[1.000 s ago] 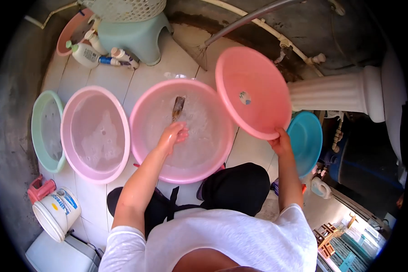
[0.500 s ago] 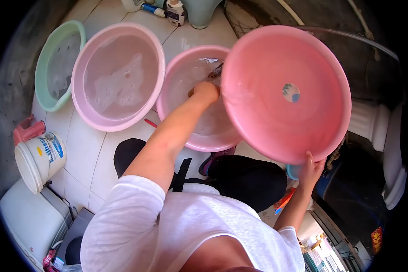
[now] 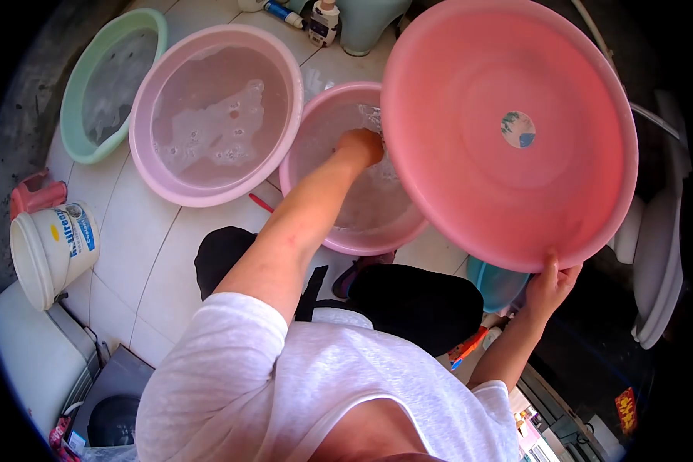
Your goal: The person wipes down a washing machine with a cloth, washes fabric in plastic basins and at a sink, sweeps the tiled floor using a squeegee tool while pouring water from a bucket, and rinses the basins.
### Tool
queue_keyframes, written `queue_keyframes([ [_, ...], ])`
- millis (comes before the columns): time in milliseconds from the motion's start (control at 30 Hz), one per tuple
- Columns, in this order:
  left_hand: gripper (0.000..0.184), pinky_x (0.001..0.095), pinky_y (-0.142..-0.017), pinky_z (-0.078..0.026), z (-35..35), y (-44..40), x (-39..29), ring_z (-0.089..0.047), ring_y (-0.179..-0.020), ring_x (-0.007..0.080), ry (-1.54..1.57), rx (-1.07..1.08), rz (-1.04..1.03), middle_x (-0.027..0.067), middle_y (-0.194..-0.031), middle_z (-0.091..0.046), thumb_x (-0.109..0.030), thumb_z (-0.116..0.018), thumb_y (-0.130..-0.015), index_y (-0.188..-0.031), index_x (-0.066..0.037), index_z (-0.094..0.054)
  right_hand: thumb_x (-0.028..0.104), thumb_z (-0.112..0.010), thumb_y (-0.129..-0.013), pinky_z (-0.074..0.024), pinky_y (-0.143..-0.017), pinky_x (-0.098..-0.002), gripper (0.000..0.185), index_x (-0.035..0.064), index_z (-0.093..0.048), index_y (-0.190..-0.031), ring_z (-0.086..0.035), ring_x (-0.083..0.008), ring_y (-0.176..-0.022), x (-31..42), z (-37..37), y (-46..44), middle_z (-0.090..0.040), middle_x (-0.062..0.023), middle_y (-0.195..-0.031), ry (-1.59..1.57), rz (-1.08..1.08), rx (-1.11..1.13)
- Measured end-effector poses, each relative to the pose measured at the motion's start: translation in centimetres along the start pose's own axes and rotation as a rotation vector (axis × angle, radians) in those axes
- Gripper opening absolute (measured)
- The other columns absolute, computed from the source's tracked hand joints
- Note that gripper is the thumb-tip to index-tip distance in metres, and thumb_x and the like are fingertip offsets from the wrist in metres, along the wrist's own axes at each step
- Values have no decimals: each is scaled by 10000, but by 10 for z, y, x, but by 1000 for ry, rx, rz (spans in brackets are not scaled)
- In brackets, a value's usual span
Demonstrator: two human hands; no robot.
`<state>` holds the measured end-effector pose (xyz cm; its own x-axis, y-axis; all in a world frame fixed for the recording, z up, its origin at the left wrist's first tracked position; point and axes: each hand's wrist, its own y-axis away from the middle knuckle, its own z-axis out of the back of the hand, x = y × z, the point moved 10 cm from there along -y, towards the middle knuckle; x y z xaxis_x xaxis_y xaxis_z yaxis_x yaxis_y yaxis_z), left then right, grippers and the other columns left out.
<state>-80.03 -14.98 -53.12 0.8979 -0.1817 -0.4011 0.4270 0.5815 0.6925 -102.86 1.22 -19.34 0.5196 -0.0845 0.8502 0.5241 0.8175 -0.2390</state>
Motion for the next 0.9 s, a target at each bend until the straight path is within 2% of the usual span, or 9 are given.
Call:
queue_keyframes([
  [133, 335, 377, -749, -439, -1, -11, -15, -526, -964, 241, 121, -283, -238, 66, -1118, -516, -223, -374, -810, -1105, -142, -511, 30, -524, -777, -350, -791, -240, 312, -31, -418, -1064, -468, -120, -887, 4, -8, 4, -499, -81, -990, 21, 41, 16],
  [233, 401, 346, -807, -406, 36, 59, -28, -494, -1019, 245, 173, -174, -165, 158, -1064, -532, -337, -431, -787, -1074, -74, -527, 28, -519, -779, -358, -783, -239, 311, -32, -416, -1067, -475, -119, -873, -19, -7, 0, -506, -77, -969, 14, 26, 37],
  [300, 361, 332, -789, -414, 25, 61, -39, -496, -999, 229, 363, -76, -471, 140, -1075, -527, -290, -519, -743, -1052, -103, -545, 26, -515, -779, -368, -772, -240, 303, -22, -419, -1062, -483, -123, -863, -44, -10, -3, -511, -77, -954, -147, -98, 16],
  [333, 372, 339, -765, -428, -2, 58, -26, -502, -969, 215, 288, 250, -341, 120, -1062, -531, -205, -594, -686, -1039, -96, -551, 24, -512, -779, -379, -762, -241, 295, -13, -423, -1058, -491, -126, -853, -62, -15, -3, -516, -78, -939, -309, -221, 8],
  [433, 531, 364, -779, -439, 20, 122, -23, -473, -998, 203, 964, 522, -332, 98, -1121, -476, -149, -642, -659, -1150, -86, -449, 42, -513, -781, -422, -741, -277, 300, 37, -415, -1065, -508, -149, -862, -105, -43, -2, -519, -72, -955, -548, -400, 60],
  [600, 503, 460, -769, -460, 57, 161, -31, -500, -976, 256, 1474, 515, -404, 139, -1101, -473, -92, -573, -721, -1171, 0, -367, 55, -517, -771, -441, -782, -348, 369, 62, -389, -1117, -505, -187, -914, -126, -116, -3, -496, -65, -1025, -791, -573, 236],
  [667, 413, 398, -729, -485, 86, 157, -10, -513, -952, 236, 1636, 78, -271, 129, -1046, -509, -122, -543, -763, -1120, 37, -410, 55, -517, -771, -447, -790, -365, 389, 60, -383, -1136, -507, -191, -914, -123, -139, -3, -491, -63, -1047, -831, -635, 318],
  [733, 371, 380, -684, -510, 100, 162, -7, -553, -860, 237, 1626, -12, -309, 140, -986, -531, -114, -526, -761, -1076, 54, -426, 76, -526, -771, -460, -768, -376, 366, 66, -403, -1115, -504, -182, -916, -108, -173, 2, -484, -58, -1051, -745, -628, 650],
  [900, 506, 321, -657, -485, 147, 188, 8, -584, -796, 237, 963, -577, -446, 156, -1000, -534, -95, -538, -703, -1143, 66, -349, 112, -534, -776, -479, -701, -343, 331, 74, -426, -1086, -526, -170, -858, -177, -238, 2, -504, -55, -995, -458, -799, 756],
])
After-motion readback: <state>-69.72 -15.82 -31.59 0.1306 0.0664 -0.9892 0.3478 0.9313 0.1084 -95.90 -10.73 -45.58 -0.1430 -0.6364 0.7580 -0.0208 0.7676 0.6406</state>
